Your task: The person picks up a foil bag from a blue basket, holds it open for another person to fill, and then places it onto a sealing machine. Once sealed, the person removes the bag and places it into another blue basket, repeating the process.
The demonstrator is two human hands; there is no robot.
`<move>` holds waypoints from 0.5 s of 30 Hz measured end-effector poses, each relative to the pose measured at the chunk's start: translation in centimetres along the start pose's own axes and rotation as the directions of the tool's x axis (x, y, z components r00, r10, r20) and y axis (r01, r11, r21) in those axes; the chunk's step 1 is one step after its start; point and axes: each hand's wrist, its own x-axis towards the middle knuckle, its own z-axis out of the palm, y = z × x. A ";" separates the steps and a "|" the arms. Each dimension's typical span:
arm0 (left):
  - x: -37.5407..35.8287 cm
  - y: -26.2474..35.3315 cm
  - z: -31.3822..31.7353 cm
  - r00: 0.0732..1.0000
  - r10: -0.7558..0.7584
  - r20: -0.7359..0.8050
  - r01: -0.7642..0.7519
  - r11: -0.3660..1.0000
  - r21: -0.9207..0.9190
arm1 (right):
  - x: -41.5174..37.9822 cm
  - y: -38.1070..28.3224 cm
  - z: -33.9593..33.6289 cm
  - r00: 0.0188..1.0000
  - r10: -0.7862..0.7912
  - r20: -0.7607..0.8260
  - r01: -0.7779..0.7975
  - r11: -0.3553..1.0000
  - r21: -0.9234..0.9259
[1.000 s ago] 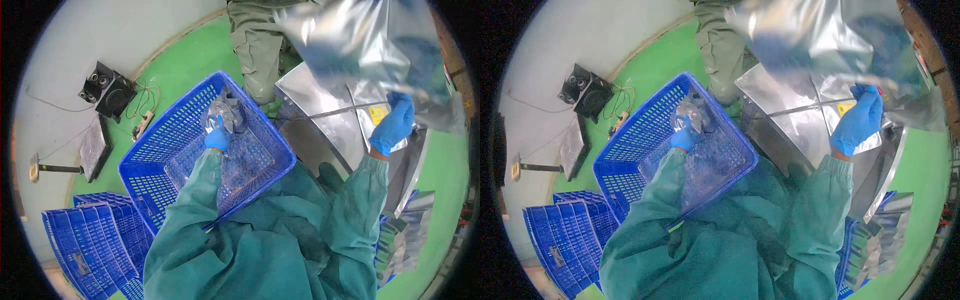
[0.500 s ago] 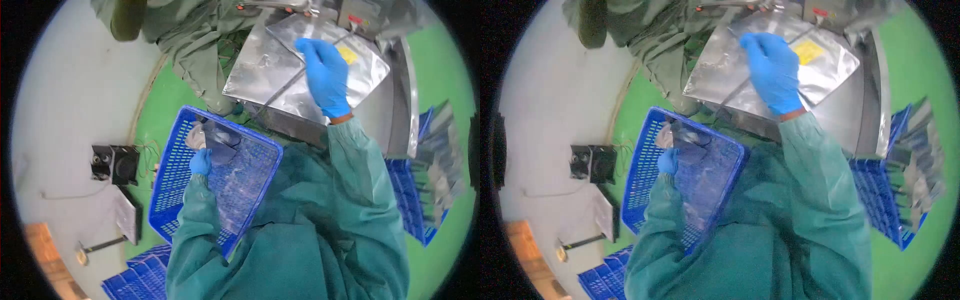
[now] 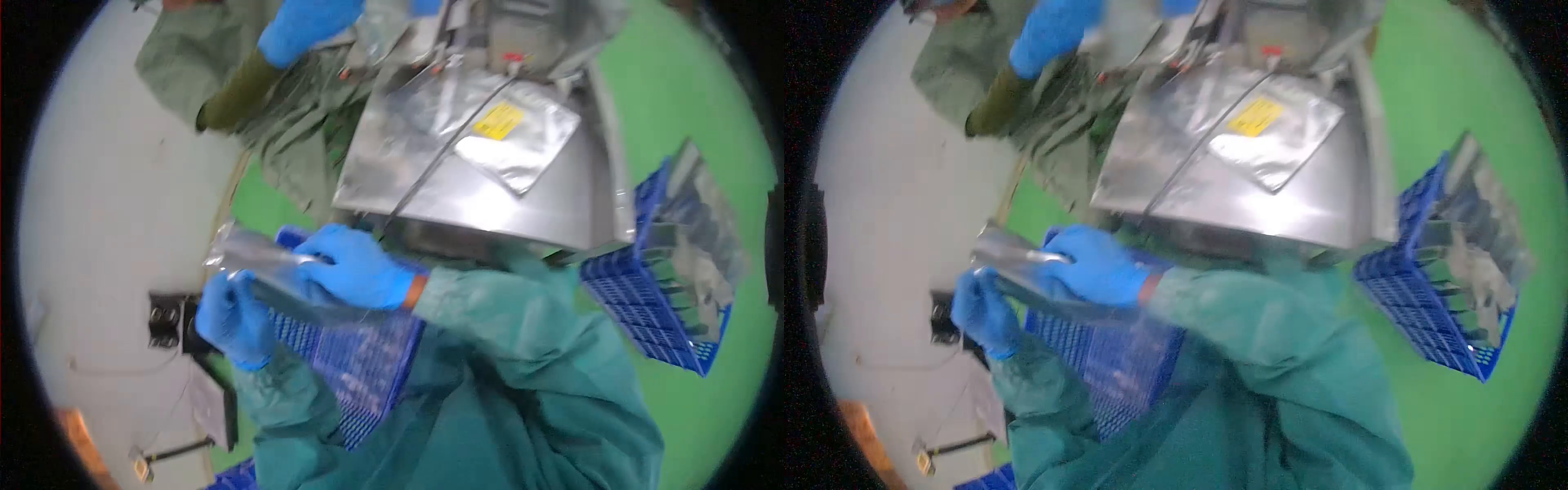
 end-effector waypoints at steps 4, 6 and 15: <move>4.2 4.0 2.3 0.979 0.108 -0.173 -0.120 0.991 -0.059 | 1.3 -1.7 -2.5 0.924 0.005 -0.382 0.062 0.985 0.162; 6.2 6.0 3.7 0.957 0.214 -0.195 -0.228 0.972 -0.054 | 2.4 -1.6 -4.2 0.893 -0.061 -0.445 0.104 0.992 0.072; 10.1 13.9 6.5 0.884 0.418 -0.210 -0.457 0.866 -0.203 | 5.0 -2.0 -10.2 0.589 -0.193 -0.785 0.231 0.971 -0.066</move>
